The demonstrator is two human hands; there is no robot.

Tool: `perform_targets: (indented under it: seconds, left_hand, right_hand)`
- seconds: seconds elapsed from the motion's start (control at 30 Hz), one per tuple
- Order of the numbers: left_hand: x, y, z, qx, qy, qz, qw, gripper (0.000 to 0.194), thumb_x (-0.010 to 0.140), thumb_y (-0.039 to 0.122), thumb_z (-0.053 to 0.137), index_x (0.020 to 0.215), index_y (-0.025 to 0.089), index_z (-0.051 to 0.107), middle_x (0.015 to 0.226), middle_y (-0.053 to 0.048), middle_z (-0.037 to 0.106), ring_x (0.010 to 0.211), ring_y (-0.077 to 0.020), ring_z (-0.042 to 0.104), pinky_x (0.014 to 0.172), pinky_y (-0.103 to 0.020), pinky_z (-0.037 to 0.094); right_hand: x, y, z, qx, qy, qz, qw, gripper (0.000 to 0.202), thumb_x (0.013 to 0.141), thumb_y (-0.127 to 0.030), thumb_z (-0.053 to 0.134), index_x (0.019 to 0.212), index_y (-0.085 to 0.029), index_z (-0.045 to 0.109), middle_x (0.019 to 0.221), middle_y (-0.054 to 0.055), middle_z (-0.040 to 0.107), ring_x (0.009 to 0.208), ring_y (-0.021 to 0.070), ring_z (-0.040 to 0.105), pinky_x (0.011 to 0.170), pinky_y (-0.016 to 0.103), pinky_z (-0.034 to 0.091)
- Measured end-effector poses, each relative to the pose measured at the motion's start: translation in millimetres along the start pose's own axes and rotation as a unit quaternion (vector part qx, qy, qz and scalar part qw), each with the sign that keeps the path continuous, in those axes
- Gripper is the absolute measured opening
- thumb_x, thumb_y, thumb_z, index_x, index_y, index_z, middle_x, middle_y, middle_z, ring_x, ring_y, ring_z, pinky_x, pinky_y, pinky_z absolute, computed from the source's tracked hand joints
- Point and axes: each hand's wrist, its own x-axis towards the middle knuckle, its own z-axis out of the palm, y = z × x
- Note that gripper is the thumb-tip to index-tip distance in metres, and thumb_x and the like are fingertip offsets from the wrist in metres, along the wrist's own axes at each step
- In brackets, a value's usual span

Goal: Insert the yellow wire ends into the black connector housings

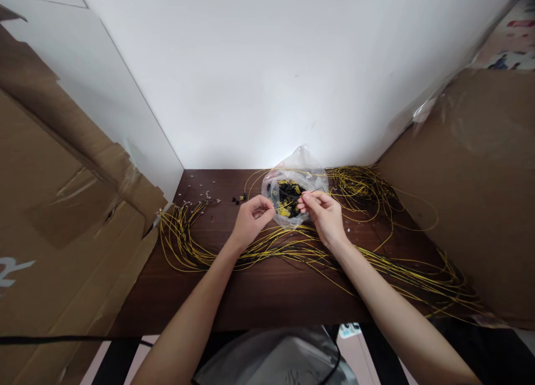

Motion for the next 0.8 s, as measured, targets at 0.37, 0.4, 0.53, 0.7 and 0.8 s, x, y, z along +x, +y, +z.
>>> perform_targets:
  seconds: [0.37,0.4,0.53,0.7,0.8]
  left_hand:
    - [1.9,-7.8,-0.2,0.026,0.010,0.043,0.999,0.035,0.067,0.019,0.068,0.098,0.017,0.052,0.079,-0.001,0.056,0.066,-0.0086,0.052,0.060,-0.020,0.044]
    - [1.4,-8.6,0.7,0.036,-0.002,0.051,0.998,0.036,0.068,0.020,0.067,0.100,0.017,0.052,0.080,-0.001,0.056,0.066,-0.0085,0.052,0.061,-0.020,0.045]
    - [-2.3,-11.6,5.8,0.071,-0.032,0.081,0.994,0.032,0.073,0.022,0.064,0.102,0.016,0.054,0.081,-0.003,0.059,0.069,-0.0099,0.053,0.063,-0.021,0.045]
    - [-6.9,-13.2,11.0,0.091,-0.042,0.109,0.989,0.023,0.076,0.026,0.061,0.096,0.014,0.060,0.080,-0.004,0.060,0.067,-0.0104,0.053,0.061,-0.021,0.044]
    - [-7.1,-13.6,13.0,0.109,-0.021,0.118,0.987,0.018,0.077,0.026,0.060,0.091,0.014,0.063,0.081,-0.005,0.062,0.070,-0.0122,0.056,0.064,-0.023,0.045]
  right_hand:
    - [-0.1,-1.2,1.1,0.076,0.010,0.106,0.991,0.016,0.061,-0.024,0.076,0.068,-0.014,0.066,0.067,0.002,0.068,0.060,0.0074,0.063,0.059,0.015,0.051]
    - [-1.2,-0.2,2.2,0.071,0.002,0.109,0.992,0.016,0.061,-0.024,0.076,0.068,-0.014,0.066,0.067,0.003,0.068,0.059,0.0077,0.063,0.058,0.015,0.052]
    - [-5.7,4.9,6.5,0.068,-0.032,0.130,0.989,0.018,0.058,-0.024,0.078,0.067,-0.013,0.067,0.065,0.004,0.068,0.058,0.0093,0.063,0.058,0.016,0.053]
    - [-8.5,7.9,9.5,0.068,-0.059,0.133,0.987,0.019,0.056,-0.025,0.079,0.064,-0.013,0.068,0.061,0.003,0.067,0.058,0.0096,0.063,0.061,0.019,0.055]
    - [-9.0,6.8,10.4,0.060,-0.059,0.129,0.988,0.017,0.056,-0.024,0.079,0.063,-0.012,0.068,0.062,0.002,0.066,0.056,0.0080,0.062,0.060,0.015,0.054]
